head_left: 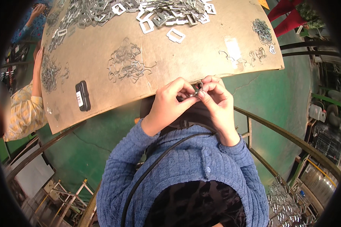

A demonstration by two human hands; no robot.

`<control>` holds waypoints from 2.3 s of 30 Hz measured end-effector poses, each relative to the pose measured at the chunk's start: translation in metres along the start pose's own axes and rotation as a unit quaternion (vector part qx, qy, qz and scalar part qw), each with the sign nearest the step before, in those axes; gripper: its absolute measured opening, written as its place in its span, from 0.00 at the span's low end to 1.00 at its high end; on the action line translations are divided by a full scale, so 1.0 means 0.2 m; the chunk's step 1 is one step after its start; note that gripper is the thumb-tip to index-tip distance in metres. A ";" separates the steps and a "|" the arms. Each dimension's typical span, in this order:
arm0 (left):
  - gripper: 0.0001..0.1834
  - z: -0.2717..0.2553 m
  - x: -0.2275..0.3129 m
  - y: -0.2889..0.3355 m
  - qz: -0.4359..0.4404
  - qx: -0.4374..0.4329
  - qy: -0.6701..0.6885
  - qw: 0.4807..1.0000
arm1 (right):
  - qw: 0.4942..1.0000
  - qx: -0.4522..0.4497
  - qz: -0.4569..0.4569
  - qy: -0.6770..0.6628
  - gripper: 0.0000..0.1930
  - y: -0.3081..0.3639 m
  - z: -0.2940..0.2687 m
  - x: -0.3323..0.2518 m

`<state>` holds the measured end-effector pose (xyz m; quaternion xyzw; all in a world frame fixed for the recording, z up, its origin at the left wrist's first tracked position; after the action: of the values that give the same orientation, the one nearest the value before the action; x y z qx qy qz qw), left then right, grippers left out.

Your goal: The person picks up a small metal bracket and a wire hook from a table, joins them together by hand, and then hangs the assembled piece onto a chain rack.

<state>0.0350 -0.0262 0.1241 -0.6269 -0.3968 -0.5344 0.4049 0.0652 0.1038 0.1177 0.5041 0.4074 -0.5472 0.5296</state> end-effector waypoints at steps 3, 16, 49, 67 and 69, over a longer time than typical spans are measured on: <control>0.09 0.02 0.01 -0.03 -0.010 -0.052 -0.016 0.998 | 0.992 0.007 -0.107 0.061 0.07 0.01 0.01 -0.04; 0.30 -0.25 -0.27 -0.66 0.017 0.129 -0.499 0.857 | 0.967 0.032 -0.211 0.142 0.07 0.09 -0.03 -0.11; 0.06 -0.02 0.29 0.00 0.164 -0.032 -0.184 0.969 | 0.938 -0.012 -0.221 0.268 0.20 0.07 0.03 -0.08; 0.08 -0.43 -0.21 -0.22 0.003 -0.002 -0.492 0.870 | 0.966 0.009 -0.161 0.200 0.08 0.04 0.00 -0.07; 0.09 -0.39 -0.21 -0.24 0.024 -0.021 -0.512 0.858 | 0.977 0.026 -0.132 0.164 0.08 0.04 -0.03 -0.05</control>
<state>-0.0413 -0.0840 0.0952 -0.8299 -0.5216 -0.1361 0.1442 0.0723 0.1106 0.1266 0.5425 0.5373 -0.5329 0.3648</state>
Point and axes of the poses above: each hand's wrist, its own y-axis away from the middle knuckle, its own z-axis out of the palm, x = y × z, the point moved 10 cm from there along -y, towards the middle knuckle, and after that the axes turned 1 degree about z, right-handed, at the moved point
